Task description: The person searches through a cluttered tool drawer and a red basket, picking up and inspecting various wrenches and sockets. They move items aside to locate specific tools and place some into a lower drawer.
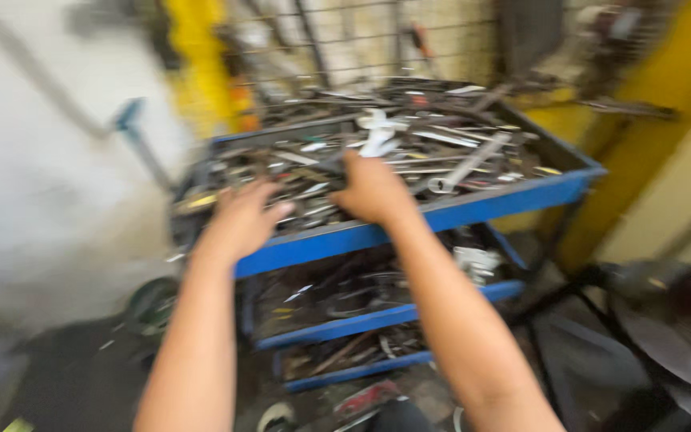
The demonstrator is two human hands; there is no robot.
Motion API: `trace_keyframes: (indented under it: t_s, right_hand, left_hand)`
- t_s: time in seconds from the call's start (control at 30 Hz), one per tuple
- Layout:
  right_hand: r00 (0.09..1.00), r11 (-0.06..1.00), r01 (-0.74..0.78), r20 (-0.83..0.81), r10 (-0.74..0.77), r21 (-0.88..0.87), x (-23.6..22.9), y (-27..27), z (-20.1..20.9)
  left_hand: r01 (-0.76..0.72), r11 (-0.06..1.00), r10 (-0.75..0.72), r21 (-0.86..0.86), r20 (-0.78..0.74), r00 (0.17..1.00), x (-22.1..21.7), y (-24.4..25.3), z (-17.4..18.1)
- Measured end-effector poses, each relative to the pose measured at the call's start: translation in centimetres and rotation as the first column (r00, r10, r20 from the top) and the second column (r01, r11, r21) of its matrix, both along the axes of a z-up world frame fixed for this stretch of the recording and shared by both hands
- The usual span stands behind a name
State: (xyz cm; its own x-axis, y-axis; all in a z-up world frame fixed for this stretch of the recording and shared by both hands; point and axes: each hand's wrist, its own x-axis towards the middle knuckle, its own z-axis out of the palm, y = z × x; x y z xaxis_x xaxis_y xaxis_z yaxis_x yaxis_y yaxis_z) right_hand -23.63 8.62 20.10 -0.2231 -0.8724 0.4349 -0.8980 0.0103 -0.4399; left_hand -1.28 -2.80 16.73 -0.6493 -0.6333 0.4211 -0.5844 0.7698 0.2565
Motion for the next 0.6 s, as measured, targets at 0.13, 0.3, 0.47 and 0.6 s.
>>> trace_keyframes:
  t_s: [0.13,0.3,0.47,0.6]
  right_hand:
    - [1.0,1.0,-0.022,-0.022,0.022,-0.011,0.4,0.5,0.1]
    - [0.997,0.994,-0.059,-0.048,0.055,-0.093,0.8,0.6,0.3]
    - [0.999,0.981,0.039,0.02,-0.044,0.189,1.0,0.3,1.5]
    - [0.994,0.985,-0.031,0.113,0.012,0.171,1.0,0.1,1.9]
  left_hand:
    - [0.044,0.999,-0.044,0.001,-0.065,0.997,0.5,0.9,0.4]
    - [0.006,1.0,-0.004,0.028,-0.074,0.997,0.9,0.8,-0.1]
    - [0.167,0.965,-0.214,-0.201,-0.242,0.946,-0.2,-0.9,-0.9]
    - [0.411,0.88,-0.474,-0.238,-0.394,0.787,-5.3,-2.2,-1.4]
